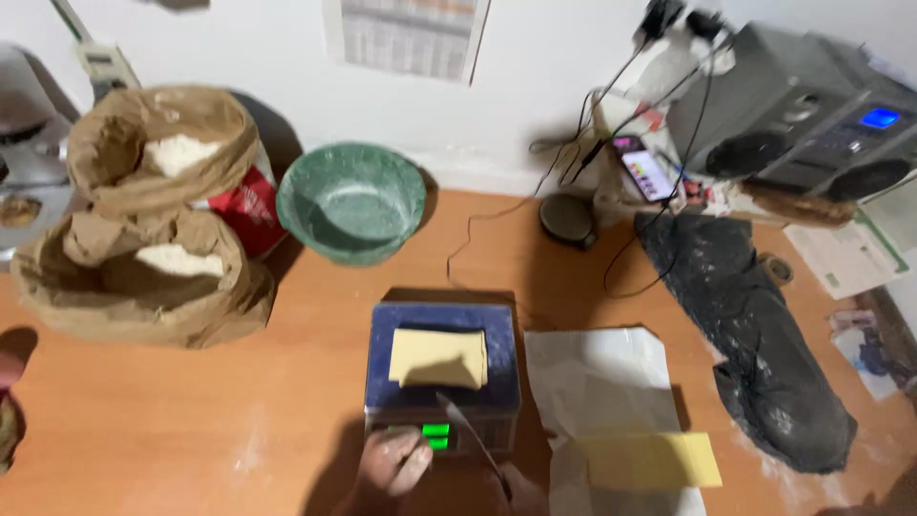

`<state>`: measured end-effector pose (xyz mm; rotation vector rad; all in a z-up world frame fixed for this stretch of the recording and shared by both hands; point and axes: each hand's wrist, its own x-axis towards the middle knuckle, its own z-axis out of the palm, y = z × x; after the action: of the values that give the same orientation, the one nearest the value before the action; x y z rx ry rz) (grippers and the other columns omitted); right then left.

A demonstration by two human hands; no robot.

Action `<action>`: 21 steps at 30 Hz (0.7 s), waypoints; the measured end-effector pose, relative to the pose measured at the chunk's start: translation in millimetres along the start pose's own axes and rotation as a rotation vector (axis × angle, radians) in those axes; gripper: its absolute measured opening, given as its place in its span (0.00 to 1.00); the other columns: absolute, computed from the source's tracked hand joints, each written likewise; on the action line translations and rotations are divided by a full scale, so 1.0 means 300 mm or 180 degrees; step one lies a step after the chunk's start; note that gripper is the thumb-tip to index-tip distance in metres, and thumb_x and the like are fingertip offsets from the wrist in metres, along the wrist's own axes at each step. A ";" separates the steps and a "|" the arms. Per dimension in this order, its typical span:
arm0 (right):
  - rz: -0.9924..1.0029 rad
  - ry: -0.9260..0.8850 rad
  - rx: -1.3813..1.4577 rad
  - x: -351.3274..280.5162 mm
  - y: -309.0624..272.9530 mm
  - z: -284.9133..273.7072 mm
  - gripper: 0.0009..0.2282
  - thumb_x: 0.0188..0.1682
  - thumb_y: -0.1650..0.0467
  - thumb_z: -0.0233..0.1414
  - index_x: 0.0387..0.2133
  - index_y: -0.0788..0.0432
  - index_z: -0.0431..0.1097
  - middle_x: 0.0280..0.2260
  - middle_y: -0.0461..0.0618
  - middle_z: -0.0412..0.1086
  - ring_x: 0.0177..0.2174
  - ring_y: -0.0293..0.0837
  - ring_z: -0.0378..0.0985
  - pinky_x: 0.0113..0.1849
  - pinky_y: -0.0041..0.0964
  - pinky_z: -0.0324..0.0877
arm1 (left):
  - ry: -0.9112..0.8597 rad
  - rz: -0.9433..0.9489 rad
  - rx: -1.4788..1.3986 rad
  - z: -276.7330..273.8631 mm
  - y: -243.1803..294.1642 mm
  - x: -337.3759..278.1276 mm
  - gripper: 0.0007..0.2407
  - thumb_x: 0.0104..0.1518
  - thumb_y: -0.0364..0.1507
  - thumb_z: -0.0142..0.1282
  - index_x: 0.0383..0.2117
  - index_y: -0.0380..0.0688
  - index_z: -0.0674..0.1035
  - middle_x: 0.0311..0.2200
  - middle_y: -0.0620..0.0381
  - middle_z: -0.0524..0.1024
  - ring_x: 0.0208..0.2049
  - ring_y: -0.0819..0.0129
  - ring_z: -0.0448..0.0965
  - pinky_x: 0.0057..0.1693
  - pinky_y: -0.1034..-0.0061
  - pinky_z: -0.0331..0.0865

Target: The person is cutting a large block of butter into slices and weighing them on a scale.

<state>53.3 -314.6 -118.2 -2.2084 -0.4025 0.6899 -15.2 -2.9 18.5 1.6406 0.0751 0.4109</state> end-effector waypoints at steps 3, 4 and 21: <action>0.0083 -0.0031 -0.0133 0.061 -0.126 -0.067 0.12 0.54 0.61 0.52 0.29 0.55 0.75 0.15 0.45 0.65 0.16 0.35 0.68 0.23 0.33 0.64 | -0.0151 0.0047 0.0165 0.000 0.012 -0.021 0.11 0.58 0.25 0.57 0.17 0.38 0.72 0.16 0.53 0.66 0.18 0.66 0.68 0.28 0.68 0.63; 0.0055 -0.0010 -0.0128 0.078 -0.144 -0.079 0.12 0.54 0.61 0.52 0.29 0.55 0.75 0.15 0.45 0.65 0.16 0.35 0.68 0.23 0.33 0.64 | -0.0152 0.0080 0.0178 -0.002 0.016 -0.004 0.11 0.58 0.25 0.57 0.17 0.38 0.72 0.16 0.53 0.66 0.18 0.66 0.68 0.28 0.68 0.63; -0.0582 0.0467 -0.0088 0.077 -0.150 -0.140 0.10 0.48 0.63 0.57 0.28 0.59 0.73 0.19 0.50 0.73 0.21 0.40 0.78 0.27 0.38 0.72 | -0.0448 0.0264 -0.0168 0.043 0.160 0.049 0.14 0.58 0.27 0.55 0.16 0.40 0.67 0.15 0.54 0.61 0.18 0.61 0.65 0.29 0.65 0.59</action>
<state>93.6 -298.5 -69.0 -2.1980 -0.5332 0.4241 -6.8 -16.8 67.8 1.6198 -0.1089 0.3566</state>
